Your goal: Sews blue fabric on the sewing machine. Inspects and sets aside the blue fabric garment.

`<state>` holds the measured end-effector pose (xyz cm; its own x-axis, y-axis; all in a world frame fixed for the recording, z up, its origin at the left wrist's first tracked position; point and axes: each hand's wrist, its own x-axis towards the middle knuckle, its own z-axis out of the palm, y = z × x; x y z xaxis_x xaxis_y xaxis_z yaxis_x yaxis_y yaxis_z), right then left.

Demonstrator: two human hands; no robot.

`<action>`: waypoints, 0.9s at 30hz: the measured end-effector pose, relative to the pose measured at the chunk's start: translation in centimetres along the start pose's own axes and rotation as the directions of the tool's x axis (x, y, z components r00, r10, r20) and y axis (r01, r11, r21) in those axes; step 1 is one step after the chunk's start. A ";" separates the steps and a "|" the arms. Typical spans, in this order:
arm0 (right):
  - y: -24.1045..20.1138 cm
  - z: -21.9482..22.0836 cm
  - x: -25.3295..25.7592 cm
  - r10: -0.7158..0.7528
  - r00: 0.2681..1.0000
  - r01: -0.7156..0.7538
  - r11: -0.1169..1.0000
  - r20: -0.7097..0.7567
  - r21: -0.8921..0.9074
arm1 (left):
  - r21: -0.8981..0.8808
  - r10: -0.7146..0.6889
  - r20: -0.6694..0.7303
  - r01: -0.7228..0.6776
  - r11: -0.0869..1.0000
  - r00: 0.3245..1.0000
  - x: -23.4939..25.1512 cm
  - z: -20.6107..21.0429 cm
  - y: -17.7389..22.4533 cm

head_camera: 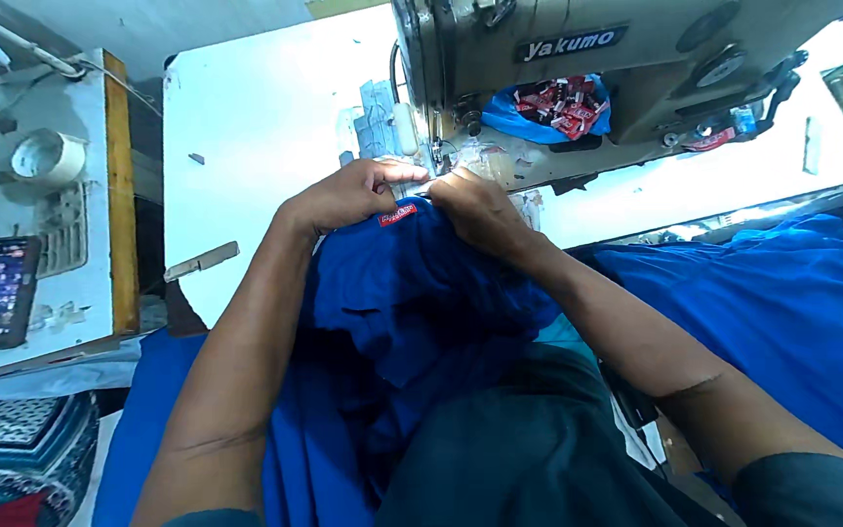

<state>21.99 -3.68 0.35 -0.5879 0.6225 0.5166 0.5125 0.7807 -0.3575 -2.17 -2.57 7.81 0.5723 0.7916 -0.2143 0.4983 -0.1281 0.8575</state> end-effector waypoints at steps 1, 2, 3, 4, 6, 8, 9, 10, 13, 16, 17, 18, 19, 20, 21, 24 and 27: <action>0.1 -0.1 -0.4 0.048 0.998 -0.047 0.998 -0.036 0.031 | 0.067 0.035 -0.018 -0.034 0.997 0.999 0.1 0.2 -0.2; 0.3 -0.5 -0.7 0.117 0.991 -0.114 0.992 -0.064 0.054 | 0.162 0.075 -0.032 -0.068 0.984 0.997 0.2 0.5 -0.4; 0.5 -0.9 -0.9 0.188 0.979 -0.183 0.981 -0.079 0.063 | 0.264 0.112 -0.036 -0.099 0.959 0.993 0.2 0.9 -0.7; 0.7 -1.3 -0.9 0.250 0.965 -0.246 0.968 -0.077 0.052 | 0.348 0.148 -0.035 -0.127 0.929 0.988 0.2 1.4 -0.8; 1.4 -1.8 -0.7 0.295 0.953 -0.295 0.955 -0.062 0.016 | 0.465 0.209 -0.022 -0.175 0.868 0.978 0.3 2.3 -1.0; 2.2 -1.9 -0.5 0.274 0.961 -0.274 0.961 -0.042 -0.020 | 0.542 0.211 -0.014 -0.170 0.823 0.977 0.5 2.8 -1.1; 2.3 -1.9 -0.4 0.258 0.966 -0.259 0.965 -0.027 -0.045 | 0.572 0.205 -0.016 -0.159 0.805 0.979 0.5 2.9 -1.1; 2.4 -1.7 -0.3 0.233 0.972 -0.233 0.970 -0.016 -0.069 | 0.603 0.199 -0.023 -0.146 0.785 0.980 0.6 3.0 -1.2; 2.5 -0.9 -0.2 0.168 0.986 -0.166 0.977 0.004 -0.133 | 0.676 0.157 -0.098 -0.050 0.735 0.983 0.7 3.1 -1.3; 2.5 -1.2 -0.4 0.179 0.984 -0.178 0.980 0.004 -0.093 | 0.723 0.084 -0.218 0.103 0.683 0.972 1.1 3.3 -1.1; 2.4 -1.5 -0.6 0.178 0.984 -0.179 0.983 -0.029 -0.031 | 0.720 0.052 -0.248 0.148 0.678 0.967 1.3 3.4 -1.0; 2.2 -1.8 -0.9 0.180 0.980 -0.176 0.983 -0.081 0.055 | 0.711 0.016 -0.273 0.190 0.677 0.962 1.6 3.5 -0.7; 1.9 -2.0 -1.5 0.191 0.971 -0.172 0.976 -0.142 0.135 | 0.704 -0.018 -0.291 0.226 0.673 0.957 1.9 3.6 -0.6; 1.2 -2.4 -2.3 0.213 0.960 -0.178 0.965 -0.183 0.191 | 0.694 -0.046 -0.302 0.253 0.674 0.952 2.1 3.7 -0.3; 0.1 -3.0 -3.5 0.241 0.952 -0.201 0.957 -0.188 0.211 | 0.685 -0.070 -0.306 0.270 0.676 0.950 2.2 3.6 -0.2; -4.3 -4.7 -7.3 0.372 0.923 -0.366 0.928 -0.099 0.072 | 0.634 -0.102 -0.307 0.283 0.720 0.946 2.2 3.3 -0.5; -7.3 -3.8 -10.0 0.459 0.888 -0.460 0.883 -0.033 -0.089 | 0.588 -0.047 -0.345 0.254 0.768 0.938 1.5 3.5 -1.2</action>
<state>26.50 -15.84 0.74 -0.2655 0.9094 0.3202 0.7792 0.3980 -0.4842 0.39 -3.32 4.83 0.2888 0.9540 -0.0799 0.9110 -0.2482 0.3293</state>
